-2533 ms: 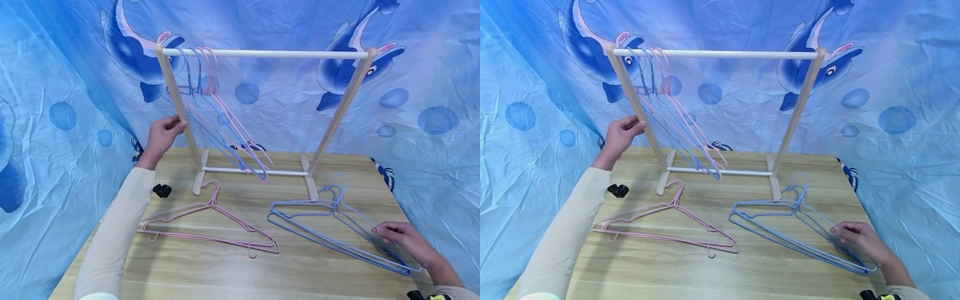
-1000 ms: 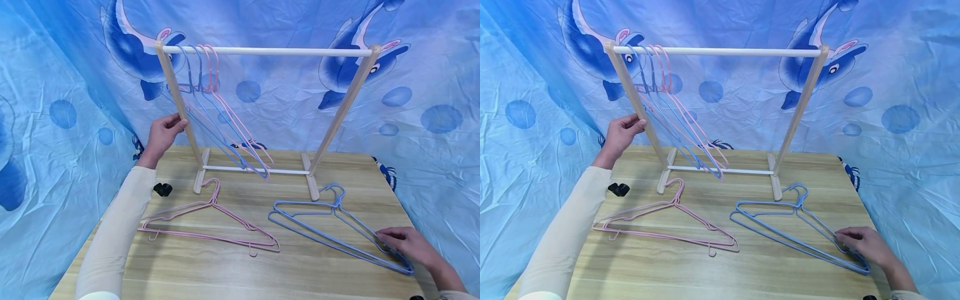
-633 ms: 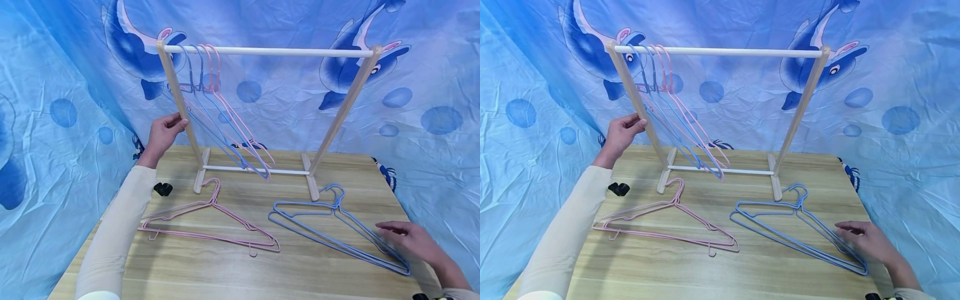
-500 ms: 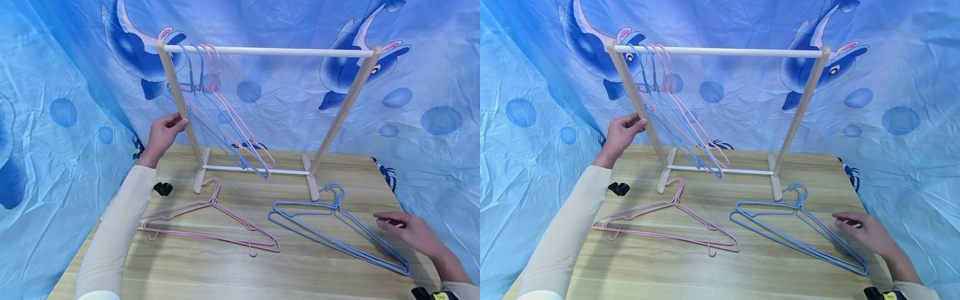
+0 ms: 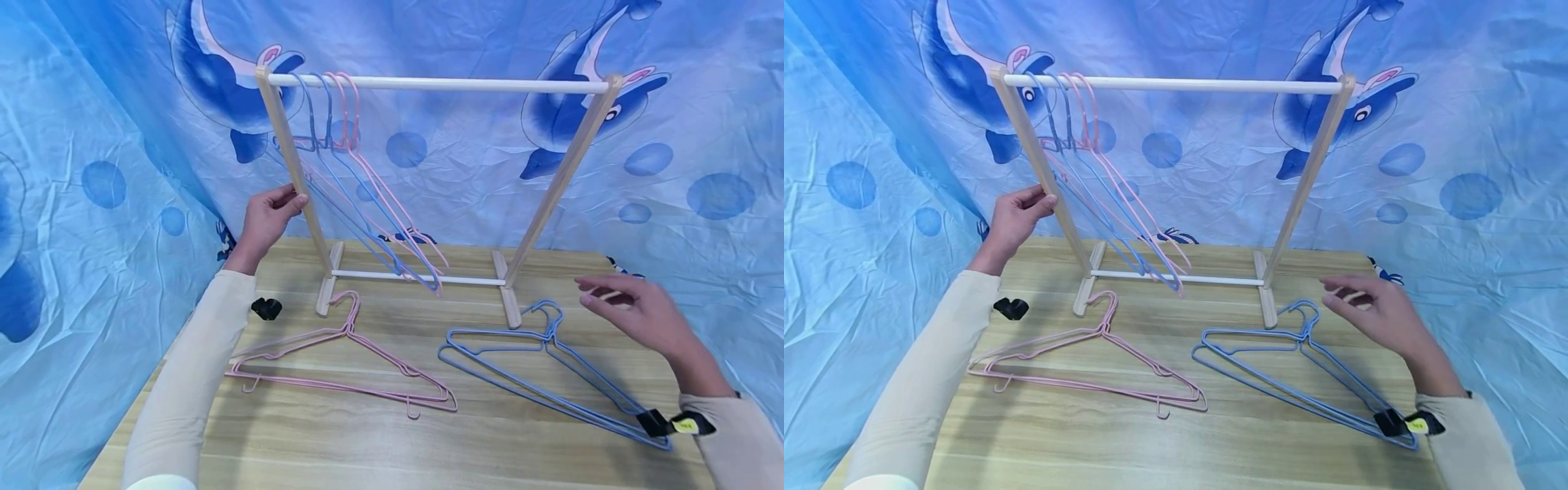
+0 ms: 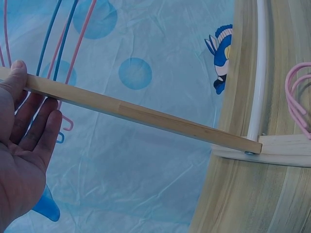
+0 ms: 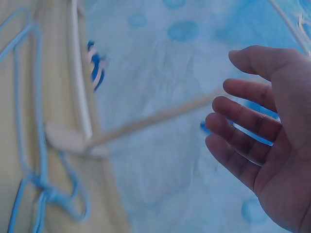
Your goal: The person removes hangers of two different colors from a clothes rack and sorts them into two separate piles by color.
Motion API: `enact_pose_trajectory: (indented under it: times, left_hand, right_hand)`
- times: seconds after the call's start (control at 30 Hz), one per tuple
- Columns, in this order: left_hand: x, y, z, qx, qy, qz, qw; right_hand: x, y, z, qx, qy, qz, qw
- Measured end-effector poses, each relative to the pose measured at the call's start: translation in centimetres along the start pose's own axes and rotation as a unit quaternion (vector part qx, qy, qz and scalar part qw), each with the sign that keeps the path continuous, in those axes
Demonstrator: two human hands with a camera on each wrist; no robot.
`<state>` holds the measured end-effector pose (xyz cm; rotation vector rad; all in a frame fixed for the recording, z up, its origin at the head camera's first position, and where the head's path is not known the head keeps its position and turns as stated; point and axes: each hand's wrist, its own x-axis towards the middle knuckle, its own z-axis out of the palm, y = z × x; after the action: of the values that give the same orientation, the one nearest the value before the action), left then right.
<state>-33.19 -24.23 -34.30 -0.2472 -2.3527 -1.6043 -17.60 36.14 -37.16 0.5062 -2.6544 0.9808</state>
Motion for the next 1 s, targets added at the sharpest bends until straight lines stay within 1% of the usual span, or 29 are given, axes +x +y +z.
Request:
enact_pose_trajectory:
  times: [0.13,0.27,0.37,0.57,0.77,1.0]
  left_hand:
    - [0.1,0.0,0.0,0.007,0.002,0.001,1.0]
    - [0.0,0.0,0.0,0.01,0.0,0.001,0.9999]
    - [0.0,0.0,0.0,0.009,0.001,-0.001,1.0]
    - [0.0,0.0,0.0,0.009,0.0,-0.001,1.0]
    - [0.0,0.0,0.0,0.007,0.002,-0.001,1.0]
    - [0.0,-0.1,0.0,0.006,0.0,0.001,1.0]
  right_hand:
    - [2.7,-2.1,0.6,0.018,0.01,-0.026,0.999]
    - [5.1,-3.9,1.4,0.036,0.012,-0.057,0.998]
    - [6.8,-5.2,2.0,0.049,0.018,-0.071,0.996]
    - [9.7,-7.6,3.2,0.065,0.022,-0.114,0.991]
    - [12.3,-10.0,4.7,0.091,0.016,-0.121,0.988]
    - [15.2,-11.7,6.9,0.129,0.001,-0.141,0.982]
